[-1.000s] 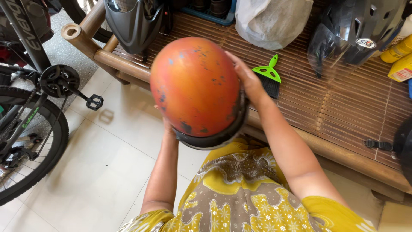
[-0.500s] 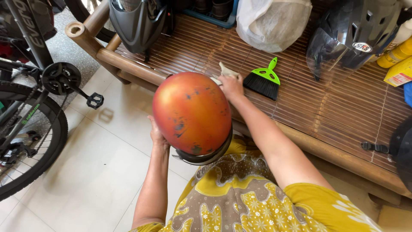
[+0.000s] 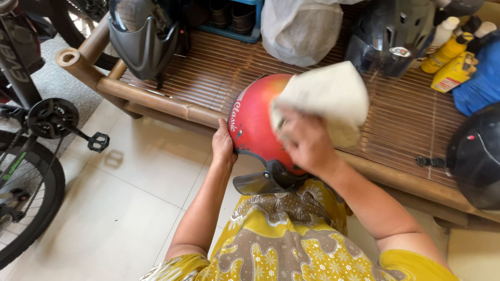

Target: The person wipes a red motorcycle helmet with a cloth, then uses a small brush to sweep a bamboo bench and dust off a white cloth bag. The person places the bag on a bicycle seat and brushes the bag and bicycle frame.

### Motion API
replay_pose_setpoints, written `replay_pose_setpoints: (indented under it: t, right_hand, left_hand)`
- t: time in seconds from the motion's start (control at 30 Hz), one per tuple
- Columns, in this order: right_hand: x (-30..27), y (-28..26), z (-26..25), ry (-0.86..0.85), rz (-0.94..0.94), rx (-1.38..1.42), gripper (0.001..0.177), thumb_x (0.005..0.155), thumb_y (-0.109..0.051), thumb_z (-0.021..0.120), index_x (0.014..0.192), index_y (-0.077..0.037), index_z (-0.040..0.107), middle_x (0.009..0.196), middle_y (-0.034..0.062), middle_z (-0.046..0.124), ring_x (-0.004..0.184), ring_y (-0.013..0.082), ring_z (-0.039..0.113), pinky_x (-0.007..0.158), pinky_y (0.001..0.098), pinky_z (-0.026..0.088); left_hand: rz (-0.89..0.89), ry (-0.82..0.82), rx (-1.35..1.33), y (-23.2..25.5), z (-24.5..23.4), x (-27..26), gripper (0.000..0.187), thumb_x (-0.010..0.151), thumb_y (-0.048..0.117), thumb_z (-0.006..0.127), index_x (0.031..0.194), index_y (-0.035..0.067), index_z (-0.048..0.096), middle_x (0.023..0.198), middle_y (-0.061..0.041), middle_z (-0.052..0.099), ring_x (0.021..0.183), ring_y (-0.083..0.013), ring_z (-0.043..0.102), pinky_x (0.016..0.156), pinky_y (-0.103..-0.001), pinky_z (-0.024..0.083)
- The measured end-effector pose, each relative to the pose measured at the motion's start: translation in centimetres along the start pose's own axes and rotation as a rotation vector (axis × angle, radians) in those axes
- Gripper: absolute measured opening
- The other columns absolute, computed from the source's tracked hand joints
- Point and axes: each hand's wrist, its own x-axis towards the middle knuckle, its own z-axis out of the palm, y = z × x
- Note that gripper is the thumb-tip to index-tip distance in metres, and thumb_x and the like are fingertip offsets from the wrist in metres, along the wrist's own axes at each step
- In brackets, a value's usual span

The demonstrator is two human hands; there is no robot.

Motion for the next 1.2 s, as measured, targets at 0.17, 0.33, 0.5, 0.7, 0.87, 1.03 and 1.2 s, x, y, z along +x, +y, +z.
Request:
replay_pose_setpoints:
  t: [0.17, 0.33, 0.5, 0.7, 0.87, 1.03, 1.2]
  right_hand:
    - [-1.7, -3.4, 0.5, -0.376, -0.377, -0.25, 0.033, 0.081, -0.015, 0.065, 0.113, -0.012, 0.071, 0.114, 0.0127, 0.065, 0.121, 0.0336, 0.058, 0.104, 0.0532, 0.043]
    - [-0.9, 4.8, 0.1, -0.407, -0.072, -0.142, 0.029, 0.093, -0.012, 0.062, 0.121, -0.016, 0.071, 0.114, 0.0099, 0.066, 0.121, 0.0293, 0.057, 0.111, 0.0408, 0.045]
    - [1.4, 11.9, -2.1, -0.29, 0.603, 0.641, 0.027, 0.098, -0.02, 0.061, 0.124, -0.012, 0.066, 0.119, 0.0093, 0.073, 0.113, 0.0274, 0.066, 0.102, 0.0375, 0.051]
    - [-2.3, 2.1, 0.8, -0.226, 0.071, -0.095, 0.025, 0.094, -0.021, 0.061, 0.115, -0.022, 0.074, 0.121, 0.0003, 0.074, 0.12, 0.0258, 0.065, 0.105, 0.0527, 0.043]
    - [-3.6, -1.1, 0.0, -0.408, 0.027, -0.298, 0.018, 0.095, -0.029, 0.061, 0.107, -0.026, 0.075, 0.121, -0.0042, 0.069, 0.124, 0.0209, 0.058, 0.112, 0.0761, 0.021]
    - [-1.9, 9.3, -4.2, -0.144, 0.484, 0.02, 0.023, 0.098, -0.025, 0.061, 0.117, -0.023, 0.074, 0.116, -0.0019, 0.074, 0.109, 0.0179, 0.067, 0.1, 0.0572, 0.044]
    - [-6.7, 18.9, -3.2, 0.132, 0.826, 1.141, 0.027, 0.103, -0.019, 0.057, 0.127, -0.009, 0.066, 0.118, -0.0009, 0.071, 0.106, 0.0107, 0.064, 0.095, 0.0272, 0.05]
  left_hand:
    - [-0.166, -0.159, 0.042, -1.0, 3.3, -1.8, 0.059, 0.102, 0.053, 0.044, 0.112, 0.0, 0.067, 0.098, -0.011, 0.077, 0.085, -0.0197, 0.073, 0.077, -0.035, 0.061]
    - [0.013, -0.327, 0.119, -3.7, 4.6, -3.8, 0.054, 0.106, 0.047, 0.046, 0.111, -0.002, 0.068, 0.096, -0.007, 0.074, 0.081, -0.0135, 0.067, 0.076, -0.031, 0.056]
    - [0.072, -0.269, 0.249, -7.3, 3.6, -4.0, 0.052, 0.11, 0.047, 0.044, 0.1, 0.002, 0.067, 0.083, -0.004, 0.069, 0.071, -0.011, 0.06, 0.068, -0.028, 0.052]
    - [-0.092, -0.164, 0.03, -7.6, 3.9, -3.8, 0.046, 0.111, 0.043, 0.042, 0.103, 0.004, 0.065, 0.089, -0.008, 0.068, 0.076, -0.0153, 0.063, 0.068, -0.031, 0.054]
    - [0.151, -0.405, 0.146, -7.9, 3.0, -3.6, 0.041, 0.106, 0.036, 0.041, 0.117, 0.004, 0.065, 0.103, -0.012, 0.071, 0.088, -0.0196, 0.069, 0.075, -0.034, 0.057]
    - [0.252, -0.312, 0.366, -9.7, 1.8, -2.8, 0.05, 0.117, 0.043, 0.04, 0.12, -0.002, 0.061, 0.102, -0.015, 0.069, 0.086, -0.0204, 0.065, 0.076, -0.035, 0.055]
    - [-0.013, -0.179, 0.004, -8.3, 2.5, -3.5, 0.061, 0.108, 0.058, 0.04, 0.106, 0.002, 0.063, 0.097, -0.012, 0.07, 0.084, -0.0204, 0.068, 0.076, -0.037, 0.059]
